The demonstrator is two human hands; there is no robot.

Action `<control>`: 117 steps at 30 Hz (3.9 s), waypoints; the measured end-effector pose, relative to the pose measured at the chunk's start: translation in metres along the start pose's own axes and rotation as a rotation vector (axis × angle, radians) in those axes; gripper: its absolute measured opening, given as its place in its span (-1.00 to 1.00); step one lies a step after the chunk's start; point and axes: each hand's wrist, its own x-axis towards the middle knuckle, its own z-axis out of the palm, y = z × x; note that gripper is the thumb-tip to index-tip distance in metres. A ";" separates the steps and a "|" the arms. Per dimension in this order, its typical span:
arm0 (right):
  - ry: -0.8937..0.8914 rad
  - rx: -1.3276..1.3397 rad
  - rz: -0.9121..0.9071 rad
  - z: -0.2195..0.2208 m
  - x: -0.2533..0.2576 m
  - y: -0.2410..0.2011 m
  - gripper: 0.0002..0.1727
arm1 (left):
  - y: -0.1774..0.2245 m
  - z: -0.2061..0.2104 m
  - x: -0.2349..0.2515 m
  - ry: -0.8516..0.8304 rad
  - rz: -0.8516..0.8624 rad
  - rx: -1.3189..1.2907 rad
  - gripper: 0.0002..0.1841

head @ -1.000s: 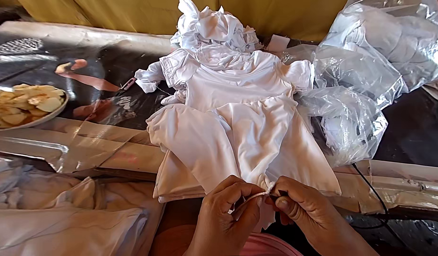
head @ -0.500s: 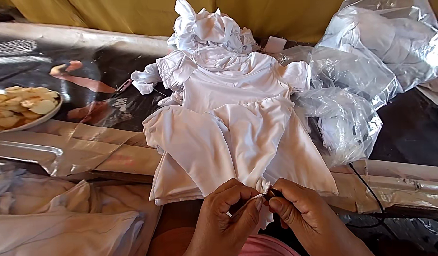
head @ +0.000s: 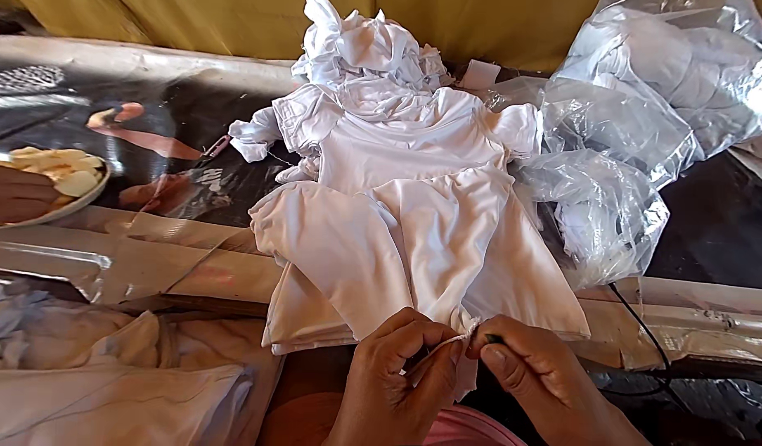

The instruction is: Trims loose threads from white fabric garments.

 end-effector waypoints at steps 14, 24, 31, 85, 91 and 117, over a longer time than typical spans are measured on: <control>0.204 0.148 0.212 0.011 0.003 -0.016 -0.93 | 0.001 0.006 -0.001 0.049 0.087 0.126 -0.90; 0.070 1.306 0.333 -0.019 0.000 -0.031 -0.88 | -0.025 0.002 0.001 0.131 0.182 0.460 -0.86; 0.081 1.261 0.135 -0.066 0.009 -0.032 -0.82 | -0.033 -0.006 0.001 -0.064 -0.179 -0.100 -0.80; 0.089 0.192 0.225 -0.007 0.016 0.004 -0.86 | -0.004 -0.042 0.011 -0.018 -0.123 -0.141 -0.89; 0.105 0.371 0.218 -0.012 0.023 0.020 -0.82 | -0.026 -0.049 0.007 -0.069 -0.148 -0.406 -0.79; -0.105 -0.036 0.299 0.021 0.032 -0.046 -0.70 | -0.007 -0.025 0.001 0.015 -0.339 -0.655 -0.71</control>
